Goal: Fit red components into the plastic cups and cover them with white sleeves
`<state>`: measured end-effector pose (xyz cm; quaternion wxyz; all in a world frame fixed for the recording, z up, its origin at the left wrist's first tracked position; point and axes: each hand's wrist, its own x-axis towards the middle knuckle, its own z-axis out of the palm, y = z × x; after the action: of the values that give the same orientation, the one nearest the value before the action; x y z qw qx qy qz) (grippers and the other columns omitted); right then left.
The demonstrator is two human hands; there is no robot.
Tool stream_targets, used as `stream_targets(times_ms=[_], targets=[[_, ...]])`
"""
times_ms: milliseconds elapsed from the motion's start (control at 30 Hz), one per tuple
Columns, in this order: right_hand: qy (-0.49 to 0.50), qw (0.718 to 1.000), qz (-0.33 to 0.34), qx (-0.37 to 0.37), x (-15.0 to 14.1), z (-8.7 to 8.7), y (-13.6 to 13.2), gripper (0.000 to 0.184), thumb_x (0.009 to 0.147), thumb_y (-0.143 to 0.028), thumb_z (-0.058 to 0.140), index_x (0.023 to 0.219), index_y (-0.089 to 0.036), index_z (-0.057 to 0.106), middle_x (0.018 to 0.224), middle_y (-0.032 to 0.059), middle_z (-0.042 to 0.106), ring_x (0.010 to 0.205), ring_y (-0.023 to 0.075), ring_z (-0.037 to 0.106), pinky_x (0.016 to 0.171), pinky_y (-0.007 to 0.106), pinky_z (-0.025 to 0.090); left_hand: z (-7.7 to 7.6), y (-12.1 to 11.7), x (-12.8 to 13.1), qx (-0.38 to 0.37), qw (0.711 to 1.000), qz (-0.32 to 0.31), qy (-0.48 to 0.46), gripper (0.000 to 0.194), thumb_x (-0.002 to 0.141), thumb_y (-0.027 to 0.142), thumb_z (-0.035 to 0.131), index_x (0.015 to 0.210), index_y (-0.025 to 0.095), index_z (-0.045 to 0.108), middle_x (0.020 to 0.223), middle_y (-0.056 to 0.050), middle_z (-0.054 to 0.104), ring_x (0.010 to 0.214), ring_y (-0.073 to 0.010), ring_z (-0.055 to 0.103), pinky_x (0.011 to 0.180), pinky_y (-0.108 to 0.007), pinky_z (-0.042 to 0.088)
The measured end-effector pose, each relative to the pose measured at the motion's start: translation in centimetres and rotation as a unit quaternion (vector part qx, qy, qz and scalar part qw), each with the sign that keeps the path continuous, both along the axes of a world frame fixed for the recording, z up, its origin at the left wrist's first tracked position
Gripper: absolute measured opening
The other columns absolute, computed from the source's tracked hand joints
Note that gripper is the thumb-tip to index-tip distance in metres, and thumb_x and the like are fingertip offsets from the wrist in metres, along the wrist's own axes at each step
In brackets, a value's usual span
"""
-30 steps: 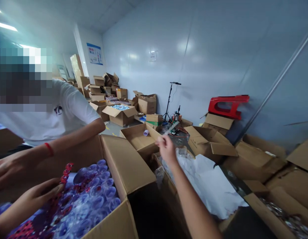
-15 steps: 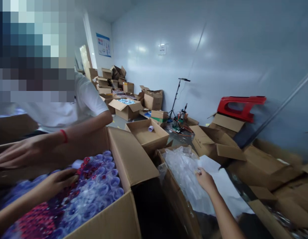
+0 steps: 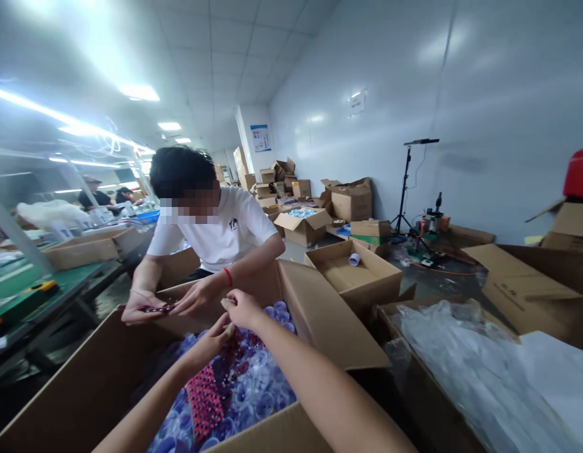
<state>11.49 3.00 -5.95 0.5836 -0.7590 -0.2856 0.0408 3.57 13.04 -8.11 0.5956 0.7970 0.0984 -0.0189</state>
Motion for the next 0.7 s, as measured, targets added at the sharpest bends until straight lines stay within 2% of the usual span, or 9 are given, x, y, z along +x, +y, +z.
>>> stream_targets(times_ms=[100,167,267,367,433,567,700], targets=[[0.079,0.993,0.008,0.086,0.5,-1.4,1.4,0.009,0.08,-0.023,0.05,0.085,-0.02,0.057,0.066,0.0011,0.061,0.064,0.0154,0.059,0.062,0.028,0.044,-0.3,-0.1,0.4,-0.019,1.0,0.014,-0.014,0.05,0.07,0.055,0.058,0.105,0.021,0.047,0.067,0.005,0.044,0.057,-0.0087,0.042,0.051,-0.02,0.038],[0.138,0.981,0.009,0.139,0.9,-2.1,1.0,0.01,0.081,-0.024,0.048,0.085,-0.019,0.055,0.064,0.0001,0.06,0.061,0.014,0.058,0.06,0.027,0.045,-0.4,-0.4,0.6,-0.02,0.999,0.013,-0.023,0.045,0.071,0.054,0.057,0.099,0.02,0.048,0.061,0.007,0.04,0.053,-0.0078,0.04,0.049,-0.019,0.036],[0.166,0.97,0.02,0.176,1.4,-2.7,0.1,0.008,0.079,-0.022,0.049,0.081,-0.018,0.054,0.062,-0.0011,0.058,0.059,0.0126,0.059,0.059,0.025,0.045,-0.5,-1.1,0.9,-0.035,0.999,0.002,-0.019,0.042,0.071,0.053,0.058,0.094,0.019,0.048,0.058,0.008,0.037,0.048,-0.0066,0.038,0.045,-0.018,0.035],[0.162,0.972,-0.009,0.168,1.5,-2.8,-0.3,0.01,0.078,-0.022,0.048,0.084,-0.018,0.056,0.061,-0.0018,0.057,0.058,0.0126,0.059,0.054,0.023,0.044,-0.5,-1.6,1.1,-0.072,0.997,-0.007,-0.002,0.046,0.067,0.053,0.061,0.096,0.02,0.048,0.062,0.007,0.042,0.052,-0.008,0.044,0.047,-0.021,0.041],[0.132,0.98,-0.036,0.143,1.3,-2.7,-0.2,0.012,0.078,-0.022,0.048,0.085,-0.019,0.057,0.059,-0.0019,0.057,0.055,0.0126,0.058,0.05,0.022,0.042,-0.6,-1.8,1.2,-0.09,0.996,-0.012,0.006,0.045,0.066,0.053,0.062,0.091,0.018,0.049,0.063,0.006,0.044,0.053,-0.009,0.047,0.047,-0.023,0.044],[0.014,0.993,-0.069,0.092,0.9,-2.7,0.2,0.015,0.08,-0.024,0.046,0.085,-0.022,0.06,0.055,-0.0026,0.056,0.055,0.0132,0.057,0.051,0.022,0.041,-1.0,-1.7,1.3,-0.109,0.994,-0.007,0.006,0.04,0.065,0.052,0.063,0.076,0.017,0.048,0.06,0.005,0.044,0.049,-0.0081,0.047,0.043,-0.021,0.042],[-0.003,0.995,-0.068,0.067,1.0,-3.0,0.0,0.018,0.082,-0.028,0.044,0.087,-0.022,0.06,0.06,-0.0012,0.059,0.058,0.0146,0.06,0.054,0.023,0.043,-1.3,-1.5,1.3,-0.131,0.991,-0.005,0.011,0.034,0.067,0.047,0.063,0.077,0.017,0.048,0.058,0.005,0.046,0.044,-0.0086,0.048,0.039,-0.021,0.04]])
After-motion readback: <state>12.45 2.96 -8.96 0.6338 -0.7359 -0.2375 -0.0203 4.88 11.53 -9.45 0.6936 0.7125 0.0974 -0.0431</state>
